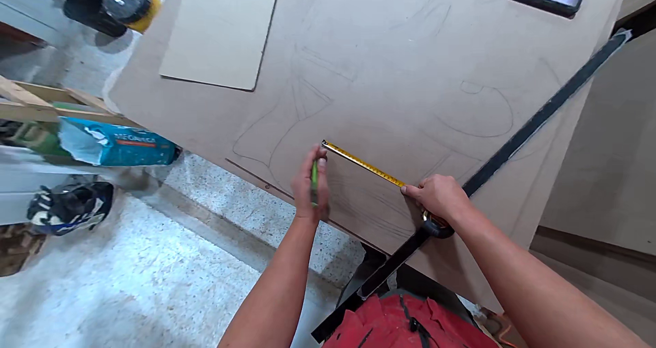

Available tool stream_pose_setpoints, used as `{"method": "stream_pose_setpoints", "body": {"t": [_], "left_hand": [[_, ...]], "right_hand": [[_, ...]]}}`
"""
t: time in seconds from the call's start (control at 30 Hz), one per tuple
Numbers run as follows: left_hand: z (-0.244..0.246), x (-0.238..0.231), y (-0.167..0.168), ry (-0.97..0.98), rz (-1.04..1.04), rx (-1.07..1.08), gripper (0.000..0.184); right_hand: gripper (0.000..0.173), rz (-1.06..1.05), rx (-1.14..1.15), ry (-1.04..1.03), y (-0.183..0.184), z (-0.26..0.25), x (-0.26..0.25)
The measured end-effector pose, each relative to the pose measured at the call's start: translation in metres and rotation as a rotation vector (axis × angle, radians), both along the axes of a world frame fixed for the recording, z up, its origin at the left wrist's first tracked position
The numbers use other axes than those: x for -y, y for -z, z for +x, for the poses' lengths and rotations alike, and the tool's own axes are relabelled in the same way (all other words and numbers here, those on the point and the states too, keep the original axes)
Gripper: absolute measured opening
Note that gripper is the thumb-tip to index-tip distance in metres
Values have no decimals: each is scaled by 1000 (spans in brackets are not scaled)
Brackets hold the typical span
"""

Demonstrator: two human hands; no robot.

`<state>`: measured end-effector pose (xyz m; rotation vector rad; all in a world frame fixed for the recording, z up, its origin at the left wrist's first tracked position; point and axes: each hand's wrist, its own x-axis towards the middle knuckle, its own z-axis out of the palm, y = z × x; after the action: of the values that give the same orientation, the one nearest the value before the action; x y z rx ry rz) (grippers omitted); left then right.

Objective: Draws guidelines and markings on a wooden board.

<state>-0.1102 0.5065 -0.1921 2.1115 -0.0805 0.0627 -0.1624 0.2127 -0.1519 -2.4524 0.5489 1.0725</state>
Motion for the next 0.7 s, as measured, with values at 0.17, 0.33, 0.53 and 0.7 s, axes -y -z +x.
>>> {"method": "stream_pose_setpoints", "body": {"t": [0.17, 0.33, 0.53, 0.7], "left_hand": [[45, -13, -16, -286, -99, -286, 33], [65, -6, -11, -276, -54, -346, 20], [77, 3, -14, -276, 130, -373, 21], [84, 11, -25, -216, 243, -412, 13]], "right_hand": [[63, -14, -9, -52, 1, 1, 1], [62, -13, 0, -41, 2, 2, 1], [61, -11, -24, -38, 3, 4, 2], [61, -6, -21, -24, 4, 3, 2]]}}
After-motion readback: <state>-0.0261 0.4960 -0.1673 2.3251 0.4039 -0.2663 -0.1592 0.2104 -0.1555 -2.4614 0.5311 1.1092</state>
